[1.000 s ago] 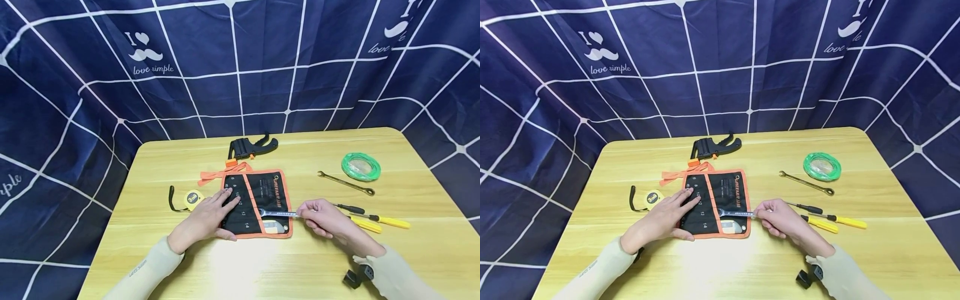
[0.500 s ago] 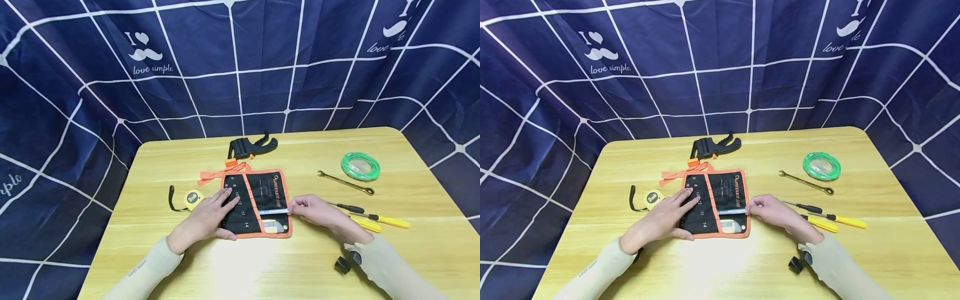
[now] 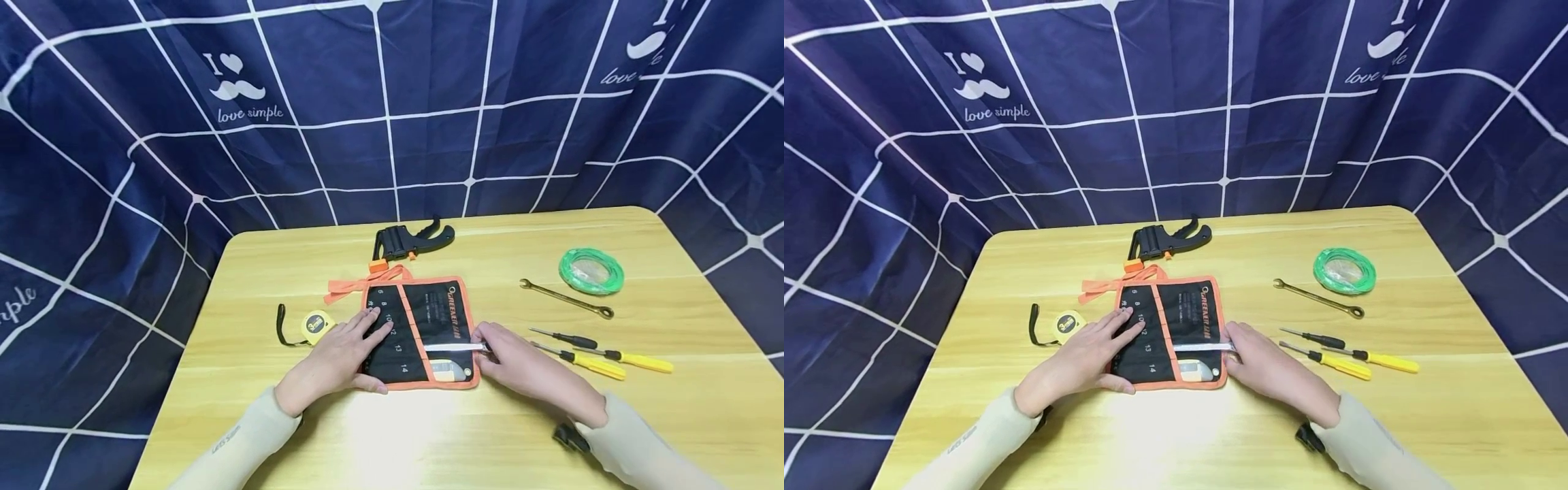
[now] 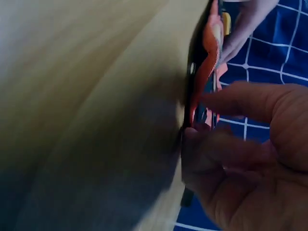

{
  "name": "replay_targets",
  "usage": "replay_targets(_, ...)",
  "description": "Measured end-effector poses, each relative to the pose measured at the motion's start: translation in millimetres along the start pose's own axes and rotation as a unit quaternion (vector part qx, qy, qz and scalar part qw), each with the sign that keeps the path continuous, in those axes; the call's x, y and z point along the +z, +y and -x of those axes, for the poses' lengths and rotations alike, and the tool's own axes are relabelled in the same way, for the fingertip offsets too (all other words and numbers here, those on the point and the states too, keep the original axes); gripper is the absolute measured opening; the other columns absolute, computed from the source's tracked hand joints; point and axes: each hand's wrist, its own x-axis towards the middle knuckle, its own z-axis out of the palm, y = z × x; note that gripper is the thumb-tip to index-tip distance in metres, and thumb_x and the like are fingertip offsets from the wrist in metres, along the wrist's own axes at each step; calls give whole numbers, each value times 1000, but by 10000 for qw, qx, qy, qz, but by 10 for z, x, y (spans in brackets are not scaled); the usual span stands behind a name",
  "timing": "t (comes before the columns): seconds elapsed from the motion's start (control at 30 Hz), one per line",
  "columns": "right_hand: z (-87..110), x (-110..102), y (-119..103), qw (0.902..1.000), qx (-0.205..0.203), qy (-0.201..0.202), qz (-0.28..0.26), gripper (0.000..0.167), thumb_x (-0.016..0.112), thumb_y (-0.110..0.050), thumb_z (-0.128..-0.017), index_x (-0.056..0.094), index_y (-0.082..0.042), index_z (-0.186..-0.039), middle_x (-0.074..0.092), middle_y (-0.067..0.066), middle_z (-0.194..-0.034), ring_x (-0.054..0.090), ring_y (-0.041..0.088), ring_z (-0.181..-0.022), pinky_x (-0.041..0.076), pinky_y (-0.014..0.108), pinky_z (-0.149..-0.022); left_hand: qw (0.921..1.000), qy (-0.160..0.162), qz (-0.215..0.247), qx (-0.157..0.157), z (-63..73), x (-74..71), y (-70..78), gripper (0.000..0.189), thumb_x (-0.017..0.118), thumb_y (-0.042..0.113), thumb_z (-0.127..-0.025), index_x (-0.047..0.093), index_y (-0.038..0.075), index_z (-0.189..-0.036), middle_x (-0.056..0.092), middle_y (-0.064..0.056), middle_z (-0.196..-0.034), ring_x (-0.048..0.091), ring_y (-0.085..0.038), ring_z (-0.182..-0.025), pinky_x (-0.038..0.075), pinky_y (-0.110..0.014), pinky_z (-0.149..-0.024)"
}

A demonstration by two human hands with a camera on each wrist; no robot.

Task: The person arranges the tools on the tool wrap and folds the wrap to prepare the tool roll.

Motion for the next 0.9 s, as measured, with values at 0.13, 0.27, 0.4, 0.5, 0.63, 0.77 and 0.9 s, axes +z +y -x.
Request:
replay_targets(0.13, 65, -19, 44, 9989, -187, 299, 314, 12, 78, -4, -97, 70, -10, -103, 56, -10, -81, 49, 6, -71, 47, 29, -62, 10000, -29, 44, 2, 0, 12, 11, 112, 79, 72, -85, 41, 8, -169, 29, -28, -173, 32, -46, -158, 42, -57, -117)
replay_targets(0.27, 67, -69, 96, 9968, -404, 402, 558, 11, 82, -15, -100, 71, -13, -101, 56, -16, -76, 49, 2, -66, 47, 28, -61, 10000, 14, 15, 23, 8, -1, 1, 112, 80, 71, -85, 42, 7, -168, 31, -28, -172, 33, -46, -158, 43, -57, -116)
replay_targets(0.4, 42, -120, 139, 9927, -791, 344, 840, 14, 80, -21, -102, 66, -17, -102, 54, -18, -77, 49, 1, -68, 45, 28, -62, 10000, 35, 12, 19, 10, -1, -5, 111, 80, 71, -85, 42, 7, -168, 31, -28, -172, 33, -46, -158, 43, -57, -116)
replay_targets(0.5, 14, -129, 153, 9890, -1068, 199, 1006, 15, 77, -22, -104, 63, -18, -103, 55, -18, -78, 49, 0, -68, 46, 28, -62, 10000, 28, 39, 20, 3, 3, -7, 112, 79, 71, -85, 42, 7, -169, 30, -29, -173, 32, -47, -158, 42, -58, -117)
replay_targets(0.63, -26, -114, 141, 9819, -1399, 121, 1275, 17, 74, -19, -106, 57, -17, -104, 51, -15, -77, 49, 2, -67, 47, 29, -60, 10000, 4, 27, 0, -13, -3, -6, 111, 78, 72, -86, 41, 8, -169, 29, -28, -173, 31, -47, -159, 42, -58, -117)
replay_targets(0.77, -96, -79, 107, 9762, -1638, -52, 1419, 17, 72, -18, -107, 55, -15, -106, 48, -13, -76, 48, 4, -67, 48, 30, -60, 10000, -33, -13, -36, -14, -6, -9, 112, 78, 73, -86, 41, 8, -169, 29, -27, -174, 30, -46, -159, 42, -58, -117)
replay_targets(0.9, -182, -28, 66, 9718, -1863, -177, 1438, 16, 75, -16, -105, 59, -13, -104, 56, -11, -83, 52, 4, -70, 50, 30, -62, 9999, -94, -36, -105, 5, 0, -7, 116, 78, 74, -85, 38, 6, -170, 28, -26, -174, 30, -45, -160, 42, -57, -118)
